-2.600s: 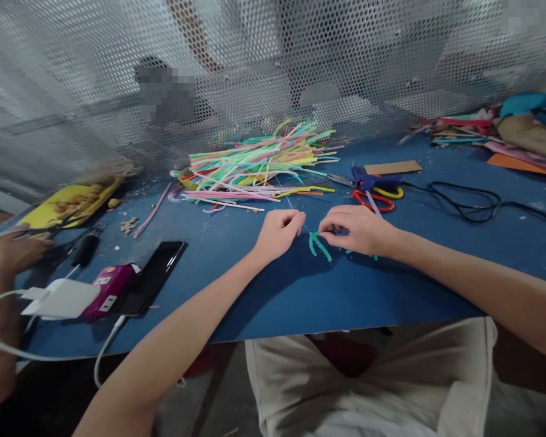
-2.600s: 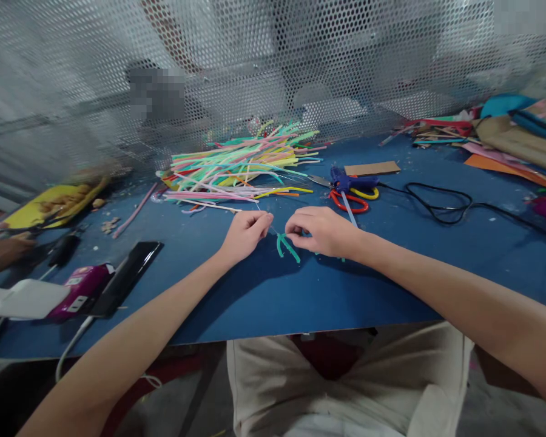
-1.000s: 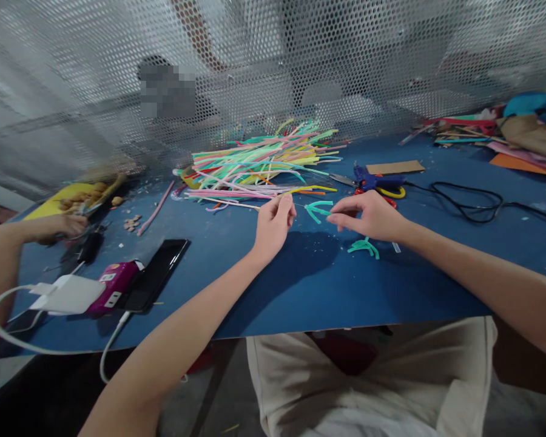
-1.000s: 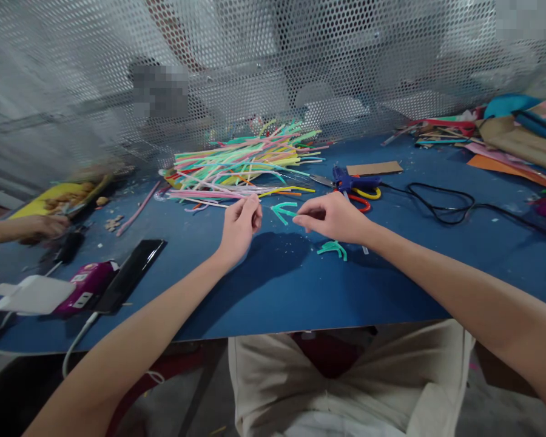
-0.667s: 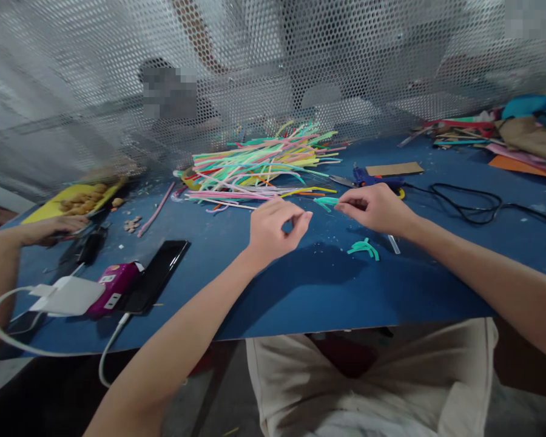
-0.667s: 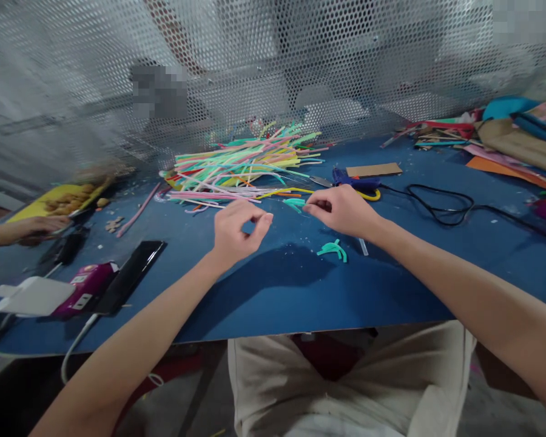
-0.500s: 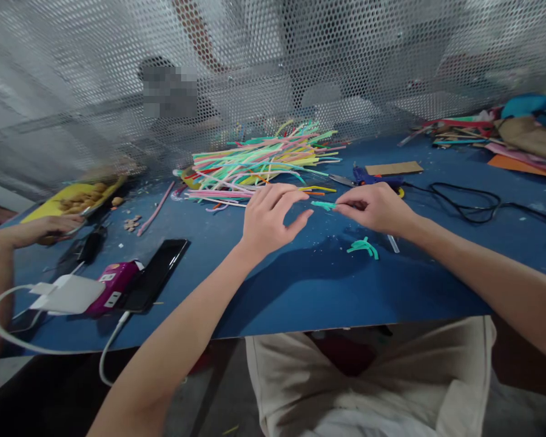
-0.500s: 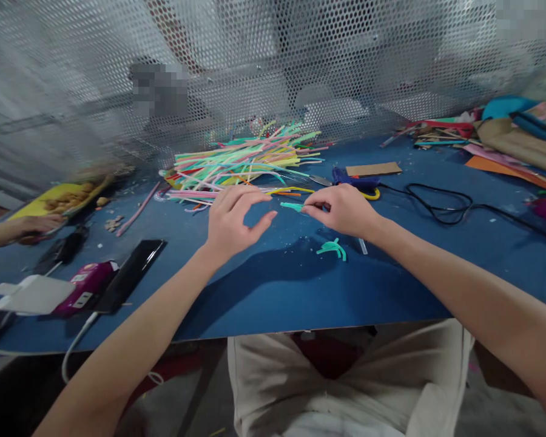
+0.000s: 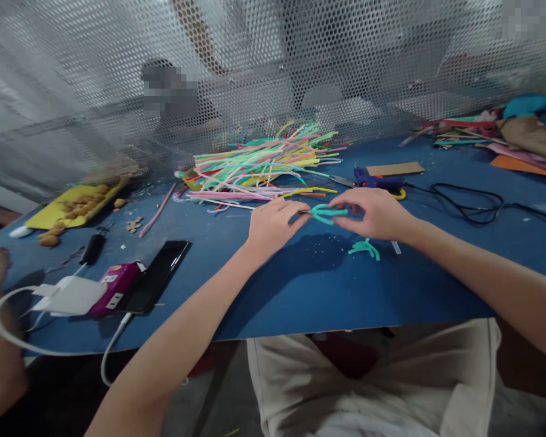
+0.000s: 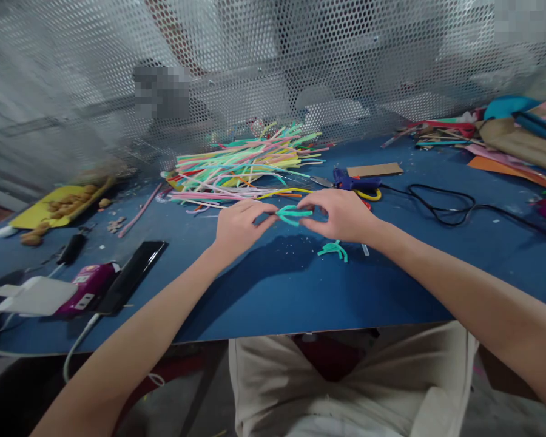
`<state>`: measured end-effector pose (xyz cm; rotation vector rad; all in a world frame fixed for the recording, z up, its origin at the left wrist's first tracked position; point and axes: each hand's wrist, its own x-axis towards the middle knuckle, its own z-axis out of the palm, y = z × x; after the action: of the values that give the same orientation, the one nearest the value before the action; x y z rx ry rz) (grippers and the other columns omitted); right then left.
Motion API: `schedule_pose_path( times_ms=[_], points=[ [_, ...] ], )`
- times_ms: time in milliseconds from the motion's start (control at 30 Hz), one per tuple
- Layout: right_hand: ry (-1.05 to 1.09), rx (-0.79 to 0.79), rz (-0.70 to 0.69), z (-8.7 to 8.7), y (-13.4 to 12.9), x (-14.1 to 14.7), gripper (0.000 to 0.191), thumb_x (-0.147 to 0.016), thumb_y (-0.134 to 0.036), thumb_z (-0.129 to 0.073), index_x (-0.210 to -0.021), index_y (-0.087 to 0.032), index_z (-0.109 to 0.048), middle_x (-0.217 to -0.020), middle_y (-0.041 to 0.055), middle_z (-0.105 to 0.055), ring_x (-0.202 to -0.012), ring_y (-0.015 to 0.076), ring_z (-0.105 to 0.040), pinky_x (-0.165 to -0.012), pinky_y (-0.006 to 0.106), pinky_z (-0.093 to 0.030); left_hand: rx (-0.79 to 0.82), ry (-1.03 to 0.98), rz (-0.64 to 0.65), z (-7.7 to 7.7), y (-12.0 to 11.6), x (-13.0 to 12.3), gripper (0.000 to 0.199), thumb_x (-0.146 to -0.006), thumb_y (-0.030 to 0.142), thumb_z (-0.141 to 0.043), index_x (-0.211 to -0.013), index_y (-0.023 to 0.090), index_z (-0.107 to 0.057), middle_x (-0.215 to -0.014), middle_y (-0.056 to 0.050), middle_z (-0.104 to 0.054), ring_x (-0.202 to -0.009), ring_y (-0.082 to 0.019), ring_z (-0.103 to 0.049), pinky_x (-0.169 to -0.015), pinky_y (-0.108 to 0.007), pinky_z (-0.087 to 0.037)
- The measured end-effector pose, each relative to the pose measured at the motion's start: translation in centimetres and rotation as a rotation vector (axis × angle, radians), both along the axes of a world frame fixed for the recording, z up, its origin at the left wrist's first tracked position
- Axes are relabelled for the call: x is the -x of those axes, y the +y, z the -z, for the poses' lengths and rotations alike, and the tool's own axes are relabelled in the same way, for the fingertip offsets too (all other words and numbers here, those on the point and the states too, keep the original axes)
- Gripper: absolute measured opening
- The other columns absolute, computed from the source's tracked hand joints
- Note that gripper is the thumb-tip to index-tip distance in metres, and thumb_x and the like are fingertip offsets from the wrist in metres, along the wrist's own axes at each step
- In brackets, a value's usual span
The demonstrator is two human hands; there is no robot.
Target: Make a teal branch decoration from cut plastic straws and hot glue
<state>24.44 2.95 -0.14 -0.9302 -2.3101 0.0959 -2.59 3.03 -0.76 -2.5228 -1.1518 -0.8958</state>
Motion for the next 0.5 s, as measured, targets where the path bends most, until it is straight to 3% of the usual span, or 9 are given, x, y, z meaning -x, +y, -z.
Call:
schedule_pose_path(
  times_ms=[100, 233, 333, 433, 500],
  points=[
    [-0.042, -0.046, -0.025, 0.0, -0.3, 0.2, 0.06, -0.083, -0.042, -0.073, -0.136, -0.019, -0.06, -0.118, 0.0117, -0.073, -0.097, 0.0267, -0.069, -0.079, 0.035, -0.052, -0.002, 0.015, -0.049, 0.3, 0.1, 0.0, 0.026, -0.1, 0.043, -0.059, -0.098, 0.027, -0.08, -0.086, -0.002, -0.079, -0.078, -0.017, -0.068, -0.068, -0.028, -0.041],
    [-0.041, -0.092, -0.068, 0.1, -0.8, 0.7, 0.07, -0.082, -0.046, -0.075, -0.143, -0.019, -0.053, -0.128, 0.0148, -0.068, -0.106, 0.0304, -0.067, -0.086, 0.04, -0.053, 0.08, 0.015, -0.089, 0.3, -0.1, -0.3, 0.02, -0.097, 0.04, -0.064, -0.101, 0.029, -0.081, -0.08, -0.003, -0.076, -0.076, -0.017, -0.068, -0.065, -0.027, -0.038],
    [-0.002, -0.031, -0.07, 0.6, -0.7, 0.9, 0.054, -0.09, -0.045, -0.069, -0.136, -0.019, -0.059, -0.114, 0.0114, -0.074, -0.099, 0.0268, -0.069, -0.084, 0.037, -0.052, 0.165, -0.001, -0.101, 0.0, -0.4, -0.6, 0.017, -0.096, 0.037, -0.067, -0.101, 0.028, -0.08, -0.083, -0.003, -0.077, -0.078, -0.017, -0.068, -0.069, -0.026, -0.041],
    [0.05, 0.023, -0.048, 1.0, -0.3, 1.0, 0.027, -0.098, -0.039, -0.06, -0.113, -0.02, -0.072, -0.097, 0.0074, -0.078, -0.086, 0.0219, -0.071, -0.077, 0.033, -0.051, 0.212, -0.002, -0.093, -0.2, -0.5, -0.9, 0.018, -0.096, 0.038, -0.066, -0.098, 0.027, -0.08, -0.084, -0.003, -0.077, -0.079, -0.018, -0.068, -0.071, -0.027, -0.044],
    [0.074, 0.036, -0.037, 1.0, -0.1, 1.0, 0.023, -0.099, -0.036, -0.059, -0.101, -0.021, -0.076, -0.092, 0.0059, -0.08, -0.08, 0.0201, -0.071, -0.074, 0.031, -0.05, 0.224, 0.0, -0.049, -0.1, -0.5, -0.9, 0.021, -0.096, 0.041, -0.065, -0.096, 0.025, -0.079, -0.088, -0.002, -0.078, -0.083, -0.019, -0.069, -0.075, -0.028, -0.046]
  ],
)
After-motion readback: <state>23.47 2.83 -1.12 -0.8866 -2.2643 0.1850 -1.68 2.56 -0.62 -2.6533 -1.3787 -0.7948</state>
